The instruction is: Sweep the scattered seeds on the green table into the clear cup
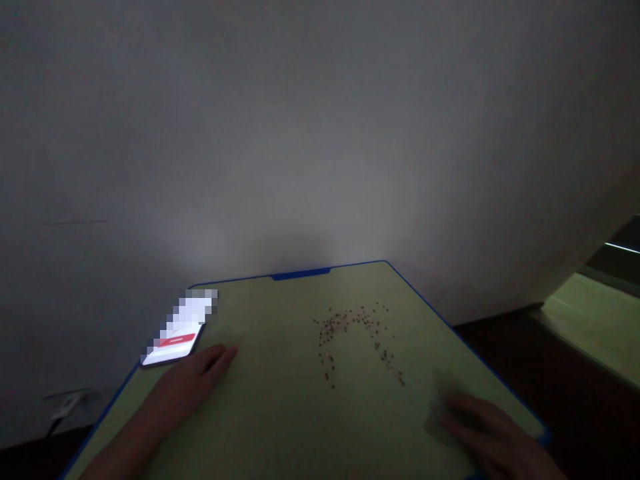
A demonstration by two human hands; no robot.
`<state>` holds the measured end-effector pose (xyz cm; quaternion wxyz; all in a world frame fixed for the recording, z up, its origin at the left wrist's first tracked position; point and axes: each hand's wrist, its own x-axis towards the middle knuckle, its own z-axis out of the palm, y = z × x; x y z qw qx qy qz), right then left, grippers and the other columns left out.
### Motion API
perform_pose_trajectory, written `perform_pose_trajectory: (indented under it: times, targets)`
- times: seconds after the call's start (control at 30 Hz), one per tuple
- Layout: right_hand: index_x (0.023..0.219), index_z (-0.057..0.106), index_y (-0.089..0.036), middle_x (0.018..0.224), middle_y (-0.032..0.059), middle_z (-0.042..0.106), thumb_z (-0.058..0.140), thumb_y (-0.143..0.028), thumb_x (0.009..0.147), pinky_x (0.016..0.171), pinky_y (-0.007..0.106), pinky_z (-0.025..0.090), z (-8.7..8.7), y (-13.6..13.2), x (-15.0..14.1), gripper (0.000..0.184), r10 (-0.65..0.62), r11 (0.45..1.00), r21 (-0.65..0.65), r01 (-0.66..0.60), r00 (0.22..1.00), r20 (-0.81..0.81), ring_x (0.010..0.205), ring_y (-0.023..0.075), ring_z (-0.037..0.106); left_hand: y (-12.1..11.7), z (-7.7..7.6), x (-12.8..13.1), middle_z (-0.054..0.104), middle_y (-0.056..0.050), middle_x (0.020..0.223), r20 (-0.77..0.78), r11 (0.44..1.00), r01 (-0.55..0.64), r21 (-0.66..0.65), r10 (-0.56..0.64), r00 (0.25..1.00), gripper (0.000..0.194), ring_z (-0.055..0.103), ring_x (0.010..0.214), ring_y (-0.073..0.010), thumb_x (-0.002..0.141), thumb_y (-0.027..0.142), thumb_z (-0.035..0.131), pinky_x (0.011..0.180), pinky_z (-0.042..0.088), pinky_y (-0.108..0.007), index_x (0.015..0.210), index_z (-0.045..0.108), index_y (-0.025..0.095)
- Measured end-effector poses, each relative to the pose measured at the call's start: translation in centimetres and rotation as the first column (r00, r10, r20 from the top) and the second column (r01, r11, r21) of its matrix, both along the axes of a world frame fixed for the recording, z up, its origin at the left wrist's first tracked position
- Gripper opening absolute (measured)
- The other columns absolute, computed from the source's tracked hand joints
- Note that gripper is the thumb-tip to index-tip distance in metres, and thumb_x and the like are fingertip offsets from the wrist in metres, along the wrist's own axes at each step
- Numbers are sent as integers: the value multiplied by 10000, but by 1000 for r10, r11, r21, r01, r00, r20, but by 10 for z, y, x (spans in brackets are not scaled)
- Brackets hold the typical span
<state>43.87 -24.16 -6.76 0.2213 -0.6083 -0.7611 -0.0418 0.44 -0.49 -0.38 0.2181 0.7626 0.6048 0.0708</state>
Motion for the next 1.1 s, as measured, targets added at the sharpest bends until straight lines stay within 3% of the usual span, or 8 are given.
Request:
perform_pose_trajectory:
  times: [0.13, 0.3, 0.5, 0.6, 0.7, 0.9, 1.0, 1.1]
  targets:
    - [1069, 707, -326, 1182, 84, 645, 493, -161, 851, 855, 394, 530, 8, 47, -22, 347, -15, 999, -47, 12, 998, -62, 1064, 253, 614, -3, 1, 0, 670, -66, 891, -8, 1000, -4, -3, 4, 1000, 543, 612, 871, -266, 833, 621, 260, 770, 430, -364, 888, 616, 214]
    - [1085, 700, -292, 1193, 87, 631, 464, -59, 835, 896, 396, 487, 30, 114, -36, 415, 156, 979, -116, -170, 980, -122, 1092, 235, 580, -6, 3, 1, 668, -49, 854, 2, 1000, 7, 3, -7, 1000, 533, 613, 842, -250, 841, 614, 250, 743, 425, -342, 837, 604, 216]
    - [1069, 705, -295, 1169, 71, 647, 486, 1, 786, 921, 401, 460, 32, 171, -44, 464, 295, 947, -75, -312, 938, -184, 1089, 215, 581, -8, 6, 4, 665, -47, 825, -8, 1000, 1, 17, -1, 1000, 514, 612, 813, -240, 839, 594, 255, 733, 419, -335, 803, 598, 212]
    - [1028, 722, -296, 1171, 79, 650, 493, -33, 803, 914, 414, 466, 34, 178, -39, 415, 307, 947, -34, -320, 931, -199, 1092, 225, 588, -9, 7, 5, 661, -48, 818, -19, 1000, -3, 8, 3, 1000, 513, 612, 808, -239, 844, 584, 238, 721, 416, -337, 804, 590, 212]
    - [1028, 724, -299, 1197, 98, 636, 497, -183, 871, 904, 425, 477, 35, 168, -15, 299, 267, 960, -17, -280, 932, -247, 1093, 238, 592, -10, 8, 7, 653, -41, 768, -17, 1000, -5, 11, 5, 1000, 503, 611, 760, -230, 840, 578, 243, 679, 409, -326, 773, 583, 213]
    - [916, 763, -290, 1236, 128, 614, 526, -514, 836, 931, 505, 446, 20, 143, 55, 335, 32, 980, -170, -109, 915, -402, 1140, 312, 561, -10, 6, 7, 637, -32, 710, -4, 999, -5, 48, 5, 1000, 479, 601, 711, -218, 823, 580, 286, 644, 391, -311, 716, 573, 212]
    - [899, 767, -268, 1279, 139, 581, 550, -546, 804, 947, 506, 431, 14, 151, 68, 366, -30, 969, -231, -86, 889, -456, 1146, 315, 556, -10, 5, 6, 636, -35, 726, -13, 999, -2, 40, 3, 1000, 489, 601, 722, -219, 835, 582, 266, 655, 389, -316, 729, 567, 211]
    - [901, 766, -257, 1294, 137, 569, 550, -522, 807, 964, 494, 418, 14, 174, 61, 355, 3, 966, -226, -124, 883, -470, 1158, 304, 548, -9, 4, 6, 638, -39, 758, -18, 1000, -4, 20, 4, 1000, 492, 602, 749, -220, 846, 576, 248, 677, 393, -321, 750, 563, 210]
